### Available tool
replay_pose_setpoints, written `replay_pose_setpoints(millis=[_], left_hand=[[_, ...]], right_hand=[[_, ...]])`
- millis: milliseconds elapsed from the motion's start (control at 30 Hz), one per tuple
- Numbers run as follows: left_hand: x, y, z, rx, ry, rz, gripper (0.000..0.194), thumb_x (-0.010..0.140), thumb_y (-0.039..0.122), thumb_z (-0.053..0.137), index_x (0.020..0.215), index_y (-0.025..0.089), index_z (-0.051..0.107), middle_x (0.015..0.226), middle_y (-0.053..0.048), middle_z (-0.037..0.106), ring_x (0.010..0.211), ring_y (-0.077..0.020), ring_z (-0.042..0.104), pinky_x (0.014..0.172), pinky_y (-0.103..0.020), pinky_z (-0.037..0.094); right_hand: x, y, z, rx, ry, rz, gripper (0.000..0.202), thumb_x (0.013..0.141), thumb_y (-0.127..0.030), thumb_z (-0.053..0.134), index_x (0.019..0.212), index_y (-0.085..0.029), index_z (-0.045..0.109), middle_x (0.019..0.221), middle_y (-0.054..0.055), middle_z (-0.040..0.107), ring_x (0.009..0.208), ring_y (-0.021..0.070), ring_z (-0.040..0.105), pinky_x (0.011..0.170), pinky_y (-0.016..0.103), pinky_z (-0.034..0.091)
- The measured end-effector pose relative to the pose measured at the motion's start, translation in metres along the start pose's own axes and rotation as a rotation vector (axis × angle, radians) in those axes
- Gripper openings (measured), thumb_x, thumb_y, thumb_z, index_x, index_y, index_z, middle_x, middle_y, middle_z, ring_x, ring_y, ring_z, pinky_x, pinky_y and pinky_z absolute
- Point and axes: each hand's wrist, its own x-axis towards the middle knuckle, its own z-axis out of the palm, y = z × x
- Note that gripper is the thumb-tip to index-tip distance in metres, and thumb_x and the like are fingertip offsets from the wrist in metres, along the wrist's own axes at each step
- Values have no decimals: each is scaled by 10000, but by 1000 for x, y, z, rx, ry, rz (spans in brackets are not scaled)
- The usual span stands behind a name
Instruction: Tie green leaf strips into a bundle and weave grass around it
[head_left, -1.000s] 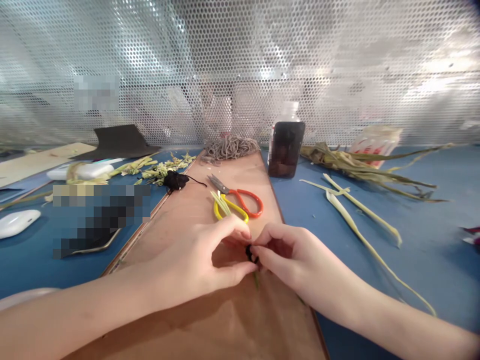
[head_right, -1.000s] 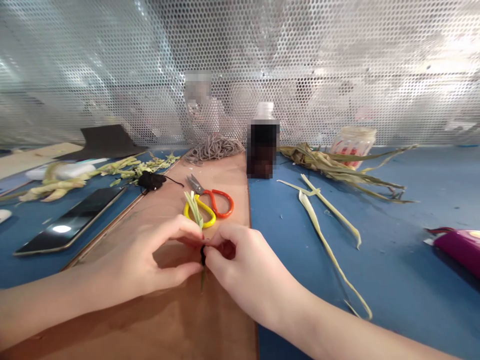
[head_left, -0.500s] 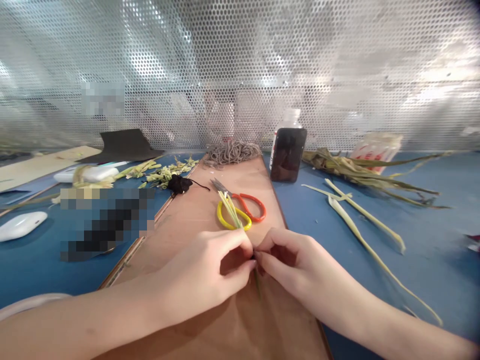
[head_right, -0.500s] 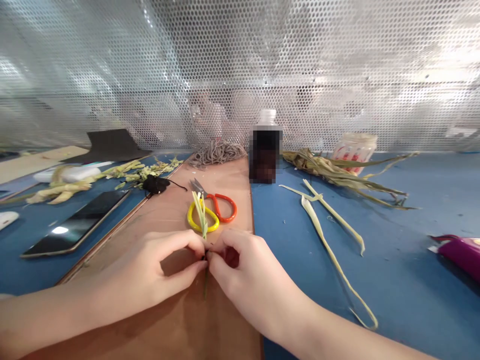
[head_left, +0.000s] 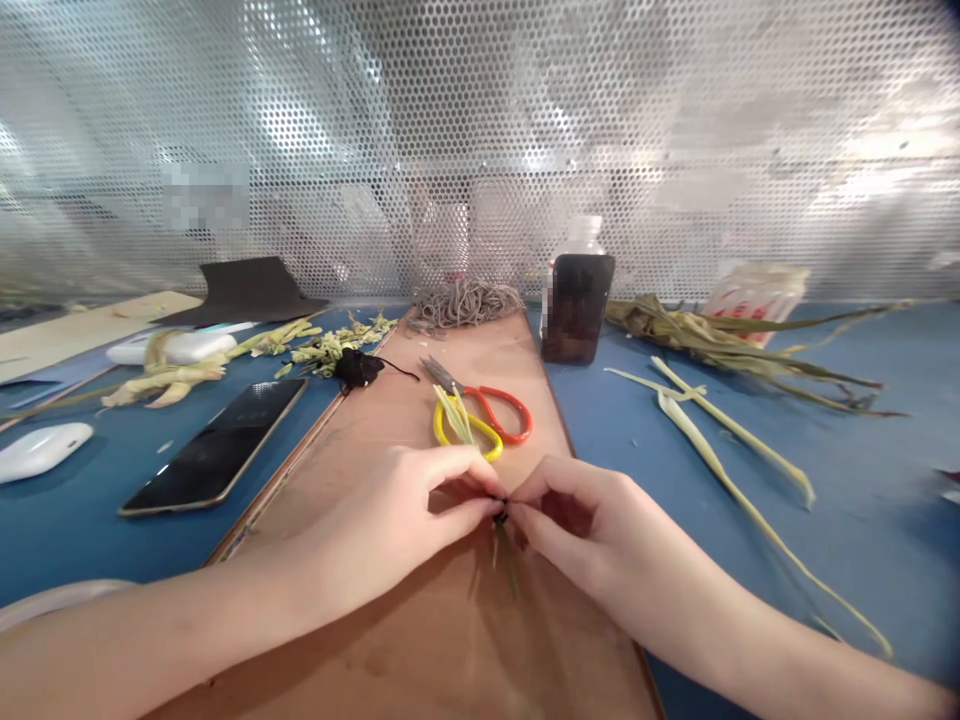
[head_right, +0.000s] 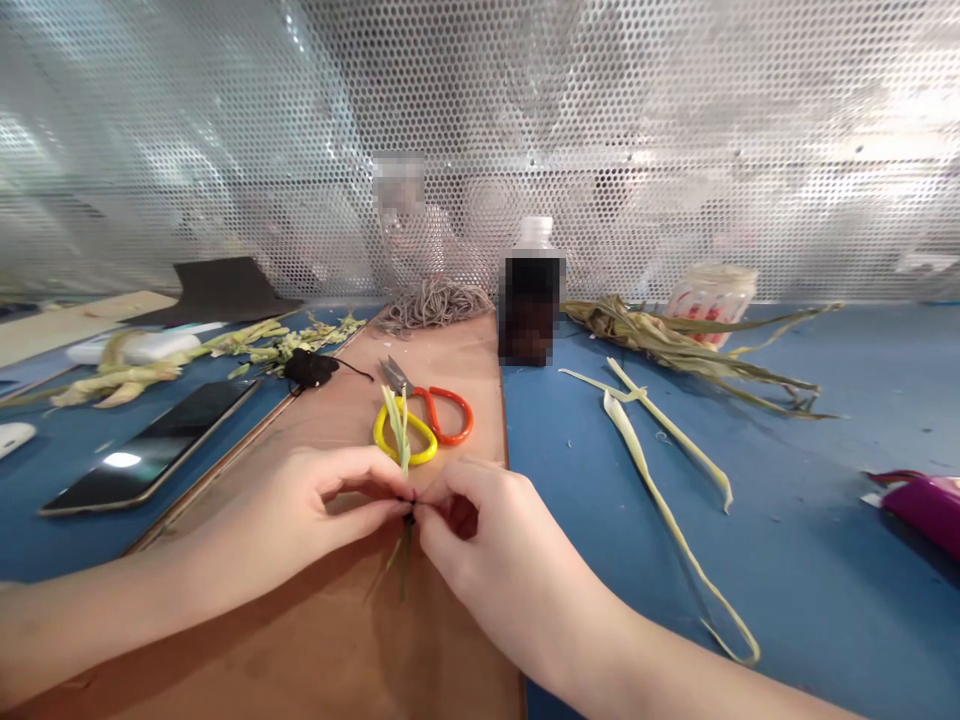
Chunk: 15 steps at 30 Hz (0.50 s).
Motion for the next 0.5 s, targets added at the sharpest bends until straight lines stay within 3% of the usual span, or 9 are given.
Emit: replay_pose_setpoints(millis=[500], left_hand=[[-1, 3, 0, 51, 27, 41, 128, 821, 235, 534, 848, 246, 659, 847, 45, 704, 778, -133, 646, 725, -239, 499]], right_hand=[[3, -2, -1, 3, -41, -2, 183, 800, -132, 478, 789, -198, 648, 709, -21, 645, 639, 116, 552, 572, 207, 425]])
